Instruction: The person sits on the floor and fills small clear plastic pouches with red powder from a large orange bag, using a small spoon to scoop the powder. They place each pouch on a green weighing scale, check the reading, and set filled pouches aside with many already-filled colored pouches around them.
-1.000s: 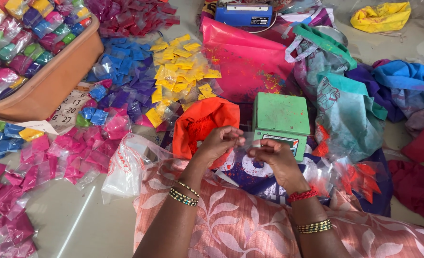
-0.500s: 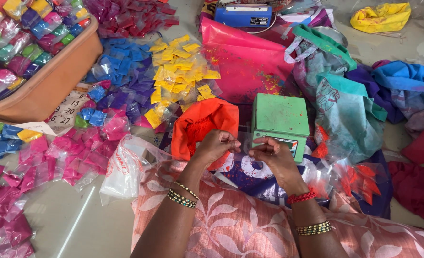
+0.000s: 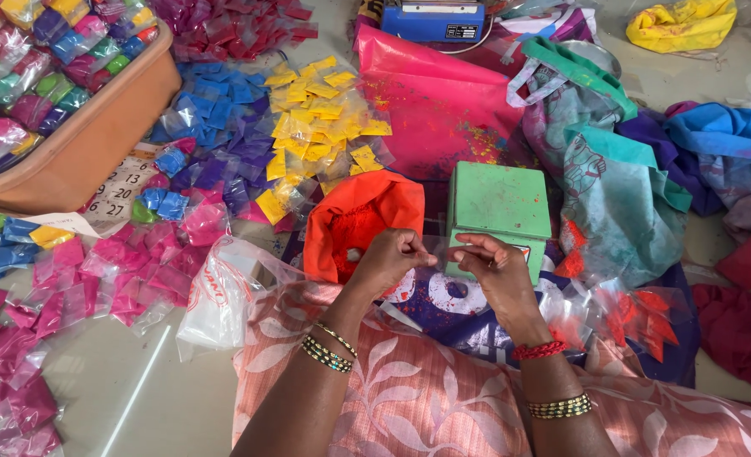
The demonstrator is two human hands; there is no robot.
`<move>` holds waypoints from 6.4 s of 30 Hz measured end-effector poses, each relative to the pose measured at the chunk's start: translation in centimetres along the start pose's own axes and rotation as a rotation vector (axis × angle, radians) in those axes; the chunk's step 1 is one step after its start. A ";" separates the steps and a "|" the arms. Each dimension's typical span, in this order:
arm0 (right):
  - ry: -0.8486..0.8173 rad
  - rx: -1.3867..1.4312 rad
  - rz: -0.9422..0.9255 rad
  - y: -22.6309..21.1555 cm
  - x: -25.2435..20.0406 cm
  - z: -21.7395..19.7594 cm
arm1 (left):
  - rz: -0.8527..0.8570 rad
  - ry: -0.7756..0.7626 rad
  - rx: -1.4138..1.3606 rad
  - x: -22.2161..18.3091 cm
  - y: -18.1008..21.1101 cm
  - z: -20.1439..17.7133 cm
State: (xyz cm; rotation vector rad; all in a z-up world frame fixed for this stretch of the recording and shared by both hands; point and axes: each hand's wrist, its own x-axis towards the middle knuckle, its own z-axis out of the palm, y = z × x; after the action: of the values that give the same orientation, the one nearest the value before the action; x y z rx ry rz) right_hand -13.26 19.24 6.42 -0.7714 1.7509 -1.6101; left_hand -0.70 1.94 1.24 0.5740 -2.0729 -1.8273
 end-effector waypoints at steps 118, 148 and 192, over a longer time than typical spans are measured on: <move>-0.140 -0.780 -0.420 2.0 4.5 7.3 | 0.255 0.490 0.475 0.6 2.0 -8.0; 0.155 -0.695 -0.586 4.9 9.0 10.2 | 0.223 0.582 0.355 0.7 1.4 -11.5; 0.041 0.170 0.105 5.4 8.0 4.8 | -0.028 0.427 0.528 0.9 -1.4 -11.1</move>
State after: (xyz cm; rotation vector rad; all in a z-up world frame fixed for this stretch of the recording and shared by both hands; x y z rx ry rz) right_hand -14.60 10.53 0.26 -0.5613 1.6297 -1.6882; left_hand 4.06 -8.17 1.27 1.0239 -2.2248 -1.0255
